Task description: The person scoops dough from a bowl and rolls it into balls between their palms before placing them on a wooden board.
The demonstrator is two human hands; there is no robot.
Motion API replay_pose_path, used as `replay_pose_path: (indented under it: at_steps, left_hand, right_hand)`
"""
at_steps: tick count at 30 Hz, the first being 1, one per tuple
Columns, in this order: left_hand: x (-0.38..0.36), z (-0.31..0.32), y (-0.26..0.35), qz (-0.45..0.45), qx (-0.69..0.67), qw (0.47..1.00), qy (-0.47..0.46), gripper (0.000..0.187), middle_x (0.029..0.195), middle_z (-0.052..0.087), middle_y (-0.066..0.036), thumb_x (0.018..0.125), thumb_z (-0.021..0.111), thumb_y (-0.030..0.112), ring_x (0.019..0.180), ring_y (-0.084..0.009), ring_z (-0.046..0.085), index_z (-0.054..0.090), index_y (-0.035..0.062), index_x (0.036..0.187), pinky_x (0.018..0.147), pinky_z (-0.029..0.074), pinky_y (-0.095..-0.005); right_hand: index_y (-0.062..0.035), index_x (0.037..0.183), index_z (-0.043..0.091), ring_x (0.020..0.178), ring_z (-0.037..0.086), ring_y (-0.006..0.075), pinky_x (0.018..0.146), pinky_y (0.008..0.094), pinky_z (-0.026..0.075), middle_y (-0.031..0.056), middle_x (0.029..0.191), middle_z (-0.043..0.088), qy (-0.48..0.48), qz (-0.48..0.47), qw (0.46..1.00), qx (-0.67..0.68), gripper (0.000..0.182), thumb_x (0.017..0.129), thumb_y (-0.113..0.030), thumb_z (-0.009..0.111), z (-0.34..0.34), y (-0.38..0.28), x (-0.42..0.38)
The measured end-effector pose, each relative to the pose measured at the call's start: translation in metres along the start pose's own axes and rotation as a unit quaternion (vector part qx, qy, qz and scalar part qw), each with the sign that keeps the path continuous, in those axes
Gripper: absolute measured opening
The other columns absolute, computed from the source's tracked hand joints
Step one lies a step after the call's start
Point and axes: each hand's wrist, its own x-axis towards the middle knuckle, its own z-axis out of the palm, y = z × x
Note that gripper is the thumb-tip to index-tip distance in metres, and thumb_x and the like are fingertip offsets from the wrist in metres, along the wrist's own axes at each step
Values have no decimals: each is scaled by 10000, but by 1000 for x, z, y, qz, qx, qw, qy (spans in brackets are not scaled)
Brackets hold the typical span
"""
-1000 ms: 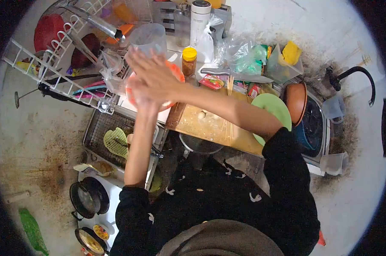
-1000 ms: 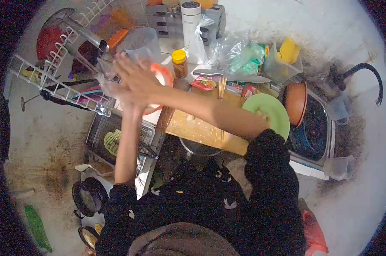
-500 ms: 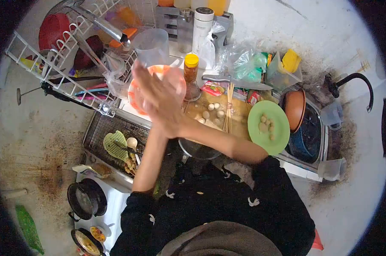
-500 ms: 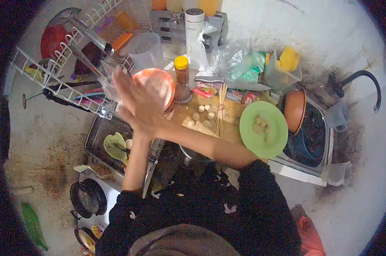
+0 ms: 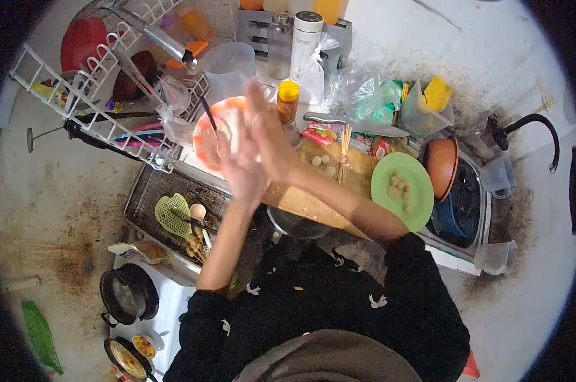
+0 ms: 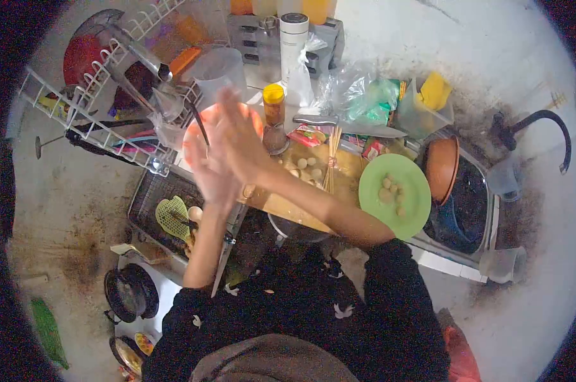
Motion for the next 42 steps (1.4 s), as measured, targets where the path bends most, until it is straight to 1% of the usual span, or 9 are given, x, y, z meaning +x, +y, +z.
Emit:
replay_pose_path:
  at_steps: [10,12,14,20,29,32,35,38,42]
  left_hand:
    - [-13,27,-48,176,271,942,-84,679,1474,72,-72,910,162,534,1356,-191,62,-9,113,1415,1089,40,-355]
    - [-9,24,-62,211,291,927,-108,648,1472,67,-80,926,155,492,1358,-195,20,-2,94,1413,1091,4,-353]
    - [-3,20,-60,153,290,935,-136,637,1478,-60,-62,926,129,488,1358,-212,-38,-73,122,1406,1087,-34,-384]
    - [-29,44,-67,164,282,929,-173,656,1475,-61,-93,923,171,481,1356,-283,21,-82,114,1405,1087,1,-384]
    - [-19,35,-77,59,60,987,-140,636,1478,-39,-69,930,134,472,1358,-230,-29,-38,89,1408,1089,-13,-369]
    - [-55,24,-103,-71,252,960,-102,612,1470,83,-103,936,158,445,1355,-219,86,54,73,1411,1093,28,-331]
    - [-61,12,-108,-123,314,939,-67,599,1464,112,-109,940,161,440,1345,-219,131,85,78,1411,1093,70,-331]
    - [-38,10,-95,-116,24,993,-11,613,1462,134,-84,937,168,437,1338,-212,157,82,51,1405,1091,111,-342]
    - [-56,6,-109,-120,209,969,-58,634,1469,99,-85,936,152,452,1347,-210,128,66,31,1402,1092,80,-333]
  right_hand:
    - [0,1383,-66,1348,-92,246,1073,368,-65,113,1466,-106,87,109,967,215,788,862,-587,4,-22,-40,-35]
    - [8,1381,-78,1357,-11,248,1083,357,12,161,1463,-66,108,55,962,245,572,952,-309,129,-43,-50,-36]
    - [11,1379,-82,1358,0,242,1082,368,24,175,1462,-37,101,64,992,28,621,942,-368,142,-25,-61,-51]
    - [-3,1380,-86,1346,-62,302,1072,379,-63,163,1459,-92,126,113,912,373,730,897,-529,68,-43,-42,-66]
    - [30,1378,-45,1343,-103,310,1068,406,-61,194,1452,-91,105,111,988,-26,793,876,-571,81,-41,-20,-118]
    - [-1,1383,-73,1344,-48,332,1076,432,-18,196,1450,-92,229,146,938,215,728,892,-521,60,-55,5,-111]
    - [11,1389,-9,1350,-79,286,1074,394,-49,156,1466,-56,189,133,973,4,721,904,-512,95,-46,-12,-126]
    - [9,1392,11,1351,-49,314,1076,411,-36,180,1462,-31,116,12,993,1,706,910,-490,144,-35,-26,-140]
    - [6,1392,-8,1351,-28,321,1077,419,-26,187,1460,-19,132,180,966,-128,659,925,-405,210,-53,-1,-128]
